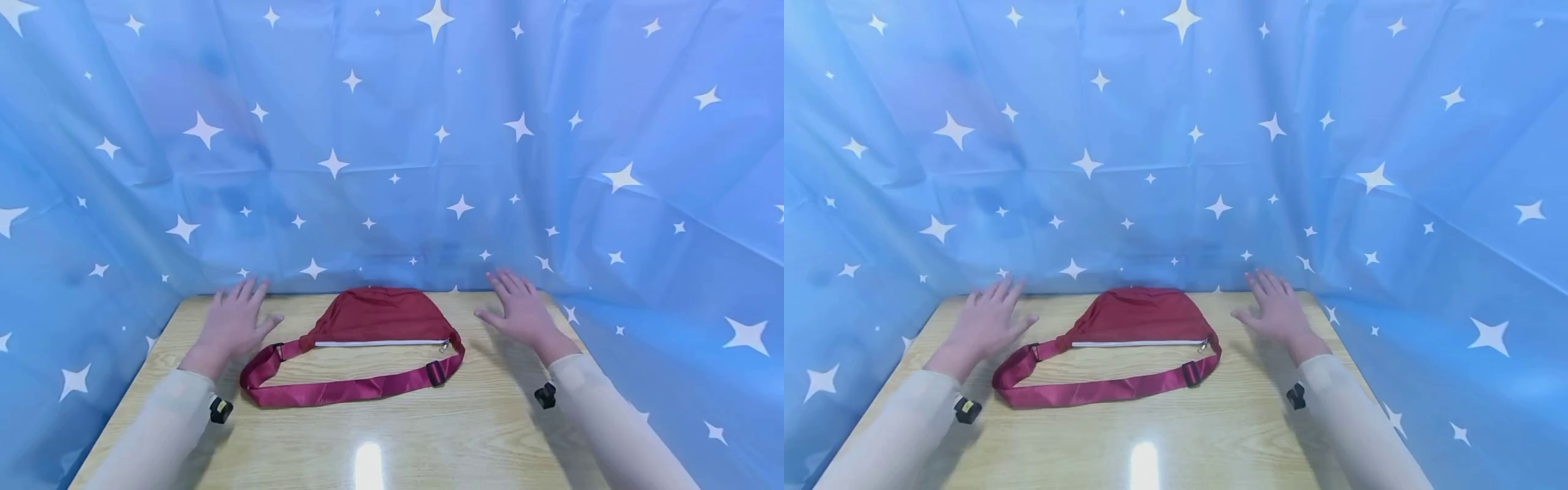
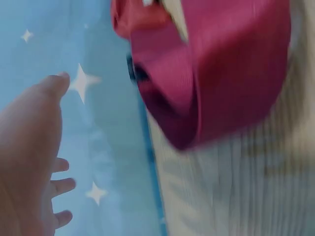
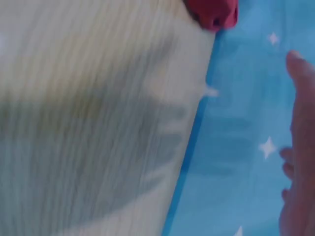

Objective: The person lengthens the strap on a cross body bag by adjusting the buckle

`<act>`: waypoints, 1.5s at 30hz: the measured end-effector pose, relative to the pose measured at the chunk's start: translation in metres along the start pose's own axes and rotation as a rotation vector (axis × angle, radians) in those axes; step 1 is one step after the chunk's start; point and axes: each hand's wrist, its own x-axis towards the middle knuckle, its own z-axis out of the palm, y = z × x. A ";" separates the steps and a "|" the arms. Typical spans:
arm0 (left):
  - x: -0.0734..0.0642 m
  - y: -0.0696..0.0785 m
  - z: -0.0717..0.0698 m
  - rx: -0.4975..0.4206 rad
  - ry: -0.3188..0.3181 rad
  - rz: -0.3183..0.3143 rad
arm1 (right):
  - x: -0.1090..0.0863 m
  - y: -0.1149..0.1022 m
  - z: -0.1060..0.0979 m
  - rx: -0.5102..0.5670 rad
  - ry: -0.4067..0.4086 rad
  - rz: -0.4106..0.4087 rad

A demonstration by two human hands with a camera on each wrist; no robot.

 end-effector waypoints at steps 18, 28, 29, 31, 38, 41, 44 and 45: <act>-0.017 0.136 0.031 -0.417 -0.028 0.271 | -0.040 -0.100 0.027 0.247 0.007 -0.391; -0.008 0.201 0.058 -0.446 -0.207 0.359 | -0.047 -0.120 0.040 0.194 -0.133 -0.444; -0.007 0.205 0.060 -0.434 -0.211 0.364 | -0.047 -0.122 0.040 0.183 -0.143 -0.443; -0.003 0.213 0.067 -0.412 -0.209 0.379 | -0.048 -0.125 0.041 0.163 -0.155 -0.442; 0.005 0.228 0.079 -0.327 -0.178 0.409 | -0.047 -0.128 0.044 0.095 -0.097 -0.484; 0.006 0.231 0.078 -0.299 -0.174 0.406 | -0.047 -0.128 0.045 0.096 -0.076 -0.494; 0.006 0.232 0.077 -0.272 -0.166 0.403 | -0.047 -0.126 0.047 0.117 -0.066 -0.485; 0.006 0.232 0.076 -0.268 -0.157 0.402 | -0.046 -0.126 0.046 0.130 -0.064 -0.478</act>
